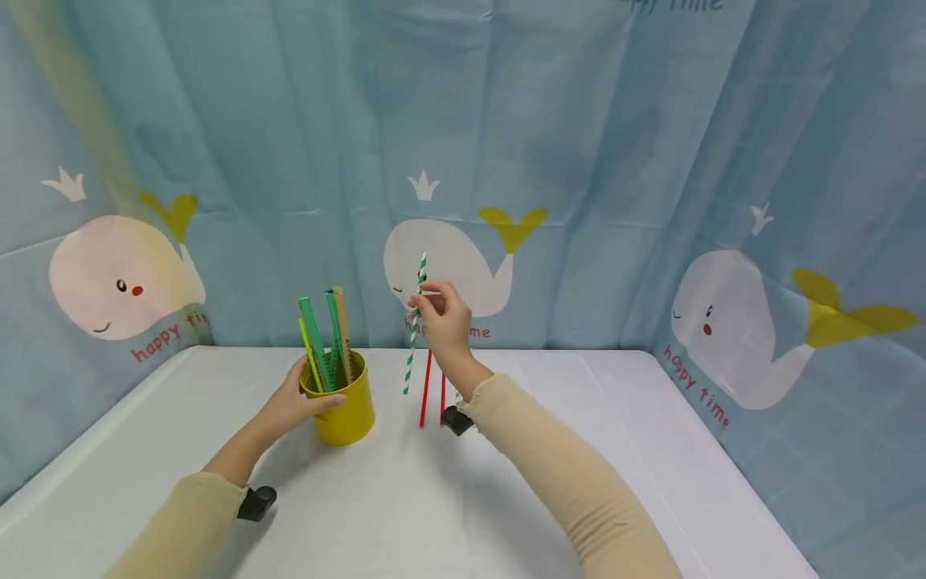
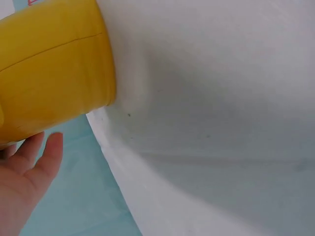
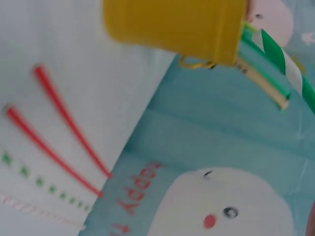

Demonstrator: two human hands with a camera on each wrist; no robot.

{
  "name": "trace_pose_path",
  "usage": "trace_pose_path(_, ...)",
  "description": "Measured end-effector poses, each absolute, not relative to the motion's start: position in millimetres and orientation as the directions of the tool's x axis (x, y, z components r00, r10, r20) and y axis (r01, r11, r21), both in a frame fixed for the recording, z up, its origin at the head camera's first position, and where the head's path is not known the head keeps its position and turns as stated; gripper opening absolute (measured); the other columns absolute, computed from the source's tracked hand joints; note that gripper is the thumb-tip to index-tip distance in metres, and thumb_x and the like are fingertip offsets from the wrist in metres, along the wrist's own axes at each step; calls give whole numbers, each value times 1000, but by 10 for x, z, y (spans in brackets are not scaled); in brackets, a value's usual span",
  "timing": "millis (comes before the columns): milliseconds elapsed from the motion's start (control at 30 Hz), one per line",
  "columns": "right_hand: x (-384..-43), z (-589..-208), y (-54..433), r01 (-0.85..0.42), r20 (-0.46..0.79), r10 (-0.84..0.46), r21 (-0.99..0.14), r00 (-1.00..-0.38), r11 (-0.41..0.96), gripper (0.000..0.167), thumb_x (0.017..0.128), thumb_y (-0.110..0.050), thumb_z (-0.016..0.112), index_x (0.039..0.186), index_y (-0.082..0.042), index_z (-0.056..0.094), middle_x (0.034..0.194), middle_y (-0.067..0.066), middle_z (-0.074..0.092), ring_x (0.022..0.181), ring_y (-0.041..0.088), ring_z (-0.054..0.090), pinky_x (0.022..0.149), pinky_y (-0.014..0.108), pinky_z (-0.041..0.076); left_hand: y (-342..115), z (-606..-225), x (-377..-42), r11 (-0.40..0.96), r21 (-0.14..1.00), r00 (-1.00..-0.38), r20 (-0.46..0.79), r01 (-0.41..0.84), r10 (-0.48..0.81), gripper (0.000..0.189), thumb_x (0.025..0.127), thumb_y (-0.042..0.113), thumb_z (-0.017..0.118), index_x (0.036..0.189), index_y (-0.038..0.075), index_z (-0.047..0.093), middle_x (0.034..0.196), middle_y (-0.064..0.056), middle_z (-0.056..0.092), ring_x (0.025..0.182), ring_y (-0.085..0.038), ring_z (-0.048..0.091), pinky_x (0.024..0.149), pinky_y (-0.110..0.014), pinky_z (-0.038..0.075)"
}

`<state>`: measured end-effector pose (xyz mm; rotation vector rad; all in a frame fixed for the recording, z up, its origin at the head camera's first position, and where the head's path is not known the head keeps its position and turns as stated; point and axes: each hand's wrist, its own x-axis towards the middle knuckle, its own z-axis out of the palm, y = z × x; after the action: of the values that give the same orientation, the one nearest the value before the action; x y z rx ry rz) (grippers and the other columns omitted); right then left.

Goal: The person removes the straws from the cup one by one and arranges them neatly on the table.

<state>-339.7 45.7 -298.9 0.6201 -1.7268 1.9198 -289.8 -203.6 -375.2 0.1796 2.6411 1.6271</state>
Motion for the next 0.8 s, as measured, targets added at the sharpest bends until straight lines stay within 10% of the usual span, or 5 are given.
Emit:
trace_pose_path(367, -3490, -3200, 932, -595, 588, -88, -789, -804, 155, 28, 90, 3, 65, 118, 8, 61, 101, 20, 65, 83, 9, 59, 72, 19, 49, -2043, -3727, -2993, 443, 870, -971, 145, 216, 190, 87, 84, 31, 77, 147, 2, 24, 140, -24, 41, 123, -41, 46, 101, -57, 40)
trace_pose_path(800, -3611, -3388, 1360, -501, 448, -254, -840, -857, 208, 46, 91, 2, 65, 135, 4, 51, 117, 26, 58, 92, 13, 59, 77, 20, 50, -2006, -3750, -2991, 473, 880, -998, 4, 34, 64, 100, 83, 44, 75, 152, 5, 14, 147, -23, 33, 130, -42, 38, 106, -59, 33)
